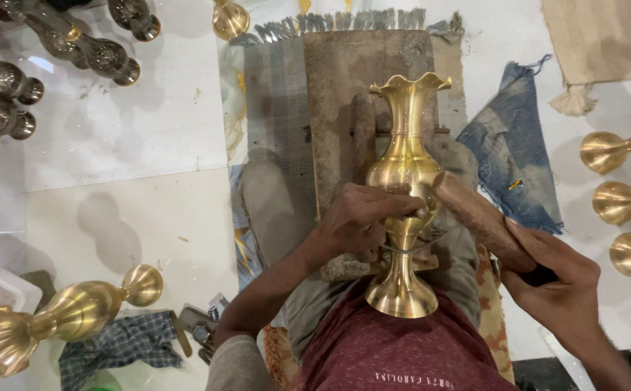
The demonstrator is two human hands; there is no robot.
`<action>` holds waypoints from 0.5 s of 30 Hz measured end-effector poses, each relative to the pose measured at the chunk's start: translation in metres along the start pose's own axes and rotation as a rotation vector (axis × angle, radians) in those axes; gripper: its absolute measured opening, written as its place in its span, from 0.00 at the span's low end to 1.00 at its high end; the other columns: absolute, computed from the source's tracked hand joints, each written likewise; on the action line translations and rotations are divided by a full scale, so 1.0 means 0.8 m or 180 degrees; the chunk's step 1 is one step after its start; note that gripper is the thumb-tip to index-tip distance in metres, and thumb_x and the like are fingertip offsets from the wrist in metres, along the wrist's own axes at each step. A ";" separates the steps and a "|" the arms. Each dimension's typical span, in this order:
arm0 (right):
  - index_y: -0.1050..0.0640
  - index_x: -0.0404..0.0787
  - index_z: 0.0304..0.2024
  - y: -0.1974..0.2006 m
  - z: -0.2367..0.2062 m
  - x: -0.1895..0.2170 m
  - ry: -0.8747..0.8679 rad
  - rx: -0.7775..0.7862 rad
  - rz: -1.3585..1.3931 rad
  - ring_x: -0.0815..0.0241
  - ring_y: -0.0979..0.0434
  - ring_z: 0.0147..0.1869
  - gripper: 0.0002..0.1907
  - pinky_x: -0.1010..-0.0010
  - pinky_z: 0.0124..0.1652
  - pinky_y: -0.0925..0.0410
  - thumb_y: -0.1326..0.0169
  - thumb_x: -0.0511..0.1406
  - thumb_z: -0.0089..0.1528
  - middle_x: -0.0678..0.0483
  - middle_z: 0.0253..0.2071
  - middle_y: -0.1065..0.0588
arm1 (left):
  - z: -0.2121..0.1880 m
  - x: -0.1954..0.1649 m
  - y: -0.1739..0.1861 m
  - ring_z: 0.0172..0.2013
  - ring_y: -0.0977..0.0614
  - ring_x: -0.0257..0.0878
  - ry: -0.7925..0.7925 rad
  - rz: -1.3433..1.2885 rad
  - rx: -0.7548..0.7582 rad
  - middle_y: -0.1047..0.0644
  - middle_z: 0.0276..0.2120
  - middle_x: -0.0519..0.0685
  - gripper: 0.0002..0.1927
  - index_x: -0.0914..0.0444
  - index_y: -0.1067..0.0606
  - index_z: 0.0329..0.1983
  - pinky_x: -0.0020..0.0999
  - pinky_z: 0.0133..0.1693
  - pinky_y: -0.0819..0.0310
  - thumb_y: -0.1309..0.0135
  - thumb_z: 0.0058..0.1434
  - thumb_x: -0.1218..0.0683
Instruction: The person sits at a work board and polishes a brass vase, rubbing it with a wooden abrasive block held in one hand while steadying the vase with the other. They reposition the vase and work over its body and neck repeatedly, occasionally setting the block down and resuming.
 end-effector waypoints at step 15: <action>0.25 0.45 0.62 0.038 0.051 0.114 0.0972 0.0829 -0.1768 0.49 0.18 0.38 0.38 0.62 0.35 0.26 0.34 0.27 0.48 0.43 0.52 0.22 | -0.014 -0.003 0.006 0.33 0.15 0.43 0.0047 0.0006 -0.0373 0.18 0.38 0.50 0.35 0.62 0.24 0.57 0.38 0.35 0.18 0.43 0.39 0.63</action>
Point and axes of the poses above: each hand's wrist, its own z-axis towards the middle knuckle, its own y-axis out of the back of the hand, x = y × z, the point moved 7 cm from there along z, towards the middle knuckle
